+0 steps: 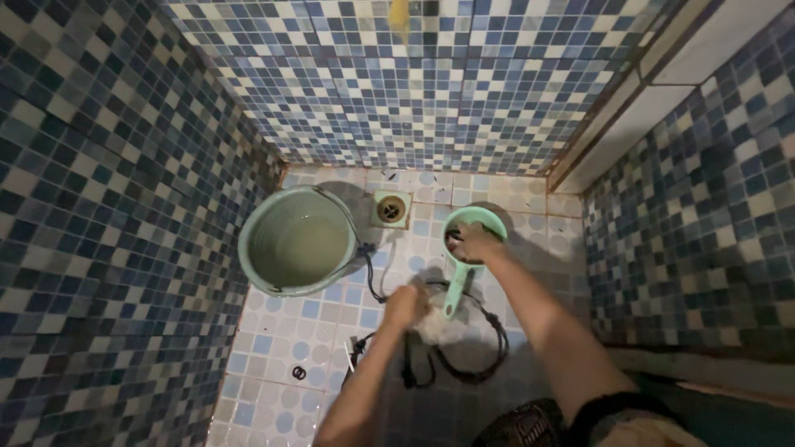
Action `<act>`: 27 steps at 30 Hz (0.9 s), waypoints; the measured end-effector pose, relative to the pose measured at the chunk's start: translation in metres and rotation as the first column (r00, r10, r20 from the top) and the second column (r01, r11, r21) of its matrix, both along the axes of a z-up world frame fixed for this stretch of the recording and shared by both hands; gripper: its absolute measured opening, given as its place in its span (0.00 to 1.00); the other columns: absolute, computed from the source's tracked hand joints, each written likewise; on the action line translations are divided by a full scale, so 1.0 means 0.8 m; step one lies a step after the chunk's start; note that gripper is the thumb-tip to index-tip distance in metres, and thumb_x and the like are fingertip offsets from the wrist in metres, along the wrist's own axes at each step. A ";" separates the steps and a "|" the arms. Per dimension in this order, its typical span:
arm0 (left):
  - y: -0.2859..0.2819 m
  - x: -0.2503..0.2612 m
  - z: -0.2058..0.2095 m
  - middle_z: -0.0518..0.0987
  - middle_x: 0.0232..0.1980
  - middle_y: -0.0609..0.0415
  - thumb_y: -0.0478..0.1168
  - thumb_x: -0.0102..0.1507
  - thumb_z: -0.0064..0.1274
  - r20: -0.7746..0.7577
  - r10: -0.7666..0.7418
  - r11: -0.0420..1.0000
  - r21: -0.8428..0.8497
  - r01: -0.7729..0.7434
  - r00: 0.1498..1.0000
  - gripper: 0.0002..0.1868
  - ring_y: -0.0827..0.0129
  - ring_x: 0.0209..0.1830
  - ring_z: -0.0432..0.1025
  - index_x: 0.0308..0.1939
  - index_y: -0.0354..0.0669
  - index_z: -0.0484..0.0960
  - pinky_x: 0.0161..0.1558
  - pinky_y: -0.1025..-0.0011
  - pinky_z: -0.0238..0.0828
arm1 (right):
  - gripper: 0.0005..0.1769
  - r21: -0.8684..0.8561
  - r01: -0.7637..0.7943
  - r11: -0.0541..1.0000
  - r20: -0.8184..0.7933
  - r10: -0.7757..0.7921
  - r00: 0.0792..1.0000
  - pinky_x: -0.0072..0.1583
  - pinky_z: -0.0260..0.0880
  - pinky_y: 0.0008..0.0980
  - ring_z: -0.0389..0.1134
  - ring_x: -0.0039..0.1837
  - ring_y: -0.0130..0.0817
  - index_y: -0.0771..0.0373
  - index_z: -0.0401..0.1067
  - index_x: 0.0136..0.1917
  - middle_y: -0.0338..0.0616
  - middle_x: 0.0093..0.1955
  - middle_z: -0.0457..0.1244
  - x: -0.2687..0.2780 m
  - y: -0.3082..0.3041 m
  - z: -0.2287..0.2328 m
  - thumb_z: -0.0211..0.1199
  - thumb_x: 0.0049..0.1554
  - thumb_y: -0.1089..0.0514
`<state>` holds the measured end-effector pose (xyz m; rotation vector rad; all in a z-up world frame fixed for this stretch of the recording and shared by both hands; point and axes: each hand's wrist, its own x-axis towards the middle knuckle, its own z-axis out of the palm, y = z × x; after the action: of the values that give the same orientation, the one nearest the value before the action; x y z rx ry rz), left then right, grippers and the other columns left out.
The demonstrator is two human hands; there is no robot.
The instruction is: The person organizes bathroom items by picking up toiletries and a bag from the floor and placing them on a wall-mounted shelf. They also rinse a yellow cloth with water from a green scoop and hang it on a hook.
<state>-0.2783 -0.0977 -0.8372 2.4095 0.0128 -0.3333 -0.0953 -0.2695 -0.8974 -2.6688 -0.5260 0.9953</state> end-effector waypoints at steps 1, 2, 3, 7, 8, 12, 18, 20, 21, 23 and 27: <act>0.010 0.009 0.003 0.76 0.28 0.46 0.41 0.46 0.54 -0.070 -0.047 0.996 0.068 0.052 0.996 0.11 0.55 0.30 0.71 0.32 0.43 0.77 0.34 0.62 0.67 | 0.26 0.009 -0.042 0.999 0.047 0.041 0.998 0.57 0.58 0.42 0.56 0.59 0.52 0.55 0.53 0.62 0.59 0.61 0.50 0.006 0.000 0.009 0.50 0.49 0.55; 0.024 0.017 0.009 0.76 0.28 0.47 0.38 0.45 0.53 -0.032 -0.064 0.998 -0.008 0.064 0.997 0.11 0.58 0.28 0.72 0.32 0.44 0.78 0.32 0.64 0.68 | 0.20 0.016 -0.083 0.996 0.094 0.081 0.992 0.57 0.58 0.42 0.57 0.58 0.49 0.53 0.59 0.58 0.54 0.59 0.54 0.012 0.003 0.014 0.48 0.50 0.54; 0.040 0.026 0.020 0.77 0.27 0.48 0.36 0.44 0.53 0.009 -0.081 0.993 -0.085 0.081 0.997 0.12 0.61 0.25 0.72 0.32 0.45 0.79 0.31 0.67 0.69 | 0.17 0.019 -0.121 0.992 0.141 0.117 0.983 0.56 0.58 0.42 0.59 0.58 0.46 0.51 0.66 0.54 0.49 0.57 0.58 0.015 0.000 0.017 0.46 0.52 0.54; 0.085 0.048 0.086 0.79 0.29 0.54 0.28 0.44 0.51 0.012 -0.005 0.889 -0.457 0.010 1.000 0.15 0.76 0.27 0.72 0.35 0.40 0.79 0.32 0.75 0.68 | 0.15 0.203 -0.041 0.978 0.300 -0.023 0.954 0.53 0.61 0.41 0.62 0.53 0.47 0.55 0.68 0.50 0.50 0.50 0.62 0.017 -0.011 0.022 0.50 0.49 0.59; 0.088 0.054 0.103 0.78 0.31 0.55 0.27 0.45 0.52 -0.030 0.044 0.846 -0.531 -0.053 0.999 0.17 0.76 0.28 0.70 0.37 0.41 0.78 0.32 0.75 0.67 | 0.14 0.271 -0.038 0.962 0.304 -0.049 0.951 0.52 0.61 0.41 0.62 0.51 0.47 0.58 0.68 0.50 0.51 0.48 0.62 0.017 -0.013 0.022 0.51 0.49 0.59; 0.088 0.057 0.161 0.76 0.36 0.57 0.27 0.49 0.53 0.018 0.180 0.710 -0.694 -0.118 0.983 0.17 0.76 0.35 0.67 0.42 0.41 0.76 0.36 0.78 0.64 | 0.12 0.641 -0.062 0.765 0.323 -0.195 0.926 0.43 0.62 0.37 0.61 0.41 0.46 0.67 0.65 0.43 0.53 0.41 0.60 0.015 -0.028 0.031 0.51 0.43 0.63; 0.055 0.059 0.159 0.77 0.39 0.59 0.26 0.51 0.49 0.073 0.360 0.483 -0.868 -0.118 0.930 0.12 0.76 0.40 0.69 0.38 0.40 0.76 0.41 0.80 0.64 | 0.07 0.635 0.239 0.735 -0.109 -0.221 0.969 0.38 0.60 0.31 0.61 0.33 0.33 0.69 0.69 0.31 0.45 0.29 0.62 0.012 -0.056 0.065 0.55 0.45 0.62; 0.044 0.061 0.151 0.76 0.38 0.59 0.27 0.51 0.49 0.069 0.393 0.422 -0.899 -0.113 0.917 0.11 0.77 0.39 0.68 0.37 0.40 0.76 0.41 0.81 0.64 | 0.06 0.710 0.441 0.549 -0.318 -0.309 0.897 0.38 0.59 0.27 0.60 0.34 0.27 0.69 0.67 0.32 0.41 0.30 0.61 0.012 -0.065 0.067 0.54 0.46 0.62; 0.040 0.061 0.149 0.76 0.38 0.60 0.28 0.52 0.49 0.061 0.418 0.419 -0.898 -0.133 0.906 0.10 0.78 0.37 0.68 0.37 0.40 0.76 0.39 0.81 0.63 | 0.06 0.721 0.533 0.443 -0.421 -0.330 0.845 0.38 0.58 0.25 0.59 0.35 0.25 0.68 0.67 0.33 0.39 0.30 0.60 0.012 -0.069 0.068 0.53 0.47 0.63; 0.032 0.061 0.150 0.74 0.36 0.60 0.29 0.52 0.51 0.084 0.469 0.478 -0.861 -0.173 0.879 0.09 0.78 0.32 0.63 0.36 0.40 0.78 0.35 0.81 0.59 | 0.05 0.807 0.319 0.497 -0.152 -0.347 0.926 0.38 0.60 0.25 0.60 0.35 0.24 0.67 0.67 0.32 0.39 0.30 0.60 0.023 -0.069 0.074 0.54 0.46 0.63; 0.025 0.061 0.162 0.66 0.33 0.62 0.31 0.51 0.54 0.227 0.552 0.643 -0.728 -0.236 0.803 0.08 0.77 0.26 0.56 0.35 0.42 0.79 0.27 0.79 0.51 | 0.04 0.907 0.146 0.396 0.075 -0.492 0.867 0.38 0.60 0.25 0.60 0.35 0.24 0.67 0.66 0.34 0.38 0.31 0.60 0.034 -0.047 0.123 0.53 0.47 0.64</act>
<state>-0.2297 -0.0780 -0.7077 1.6240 0.2032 0.3778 -0.0680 -0.3072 -0.7990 -1.7990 -0.3815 0.0206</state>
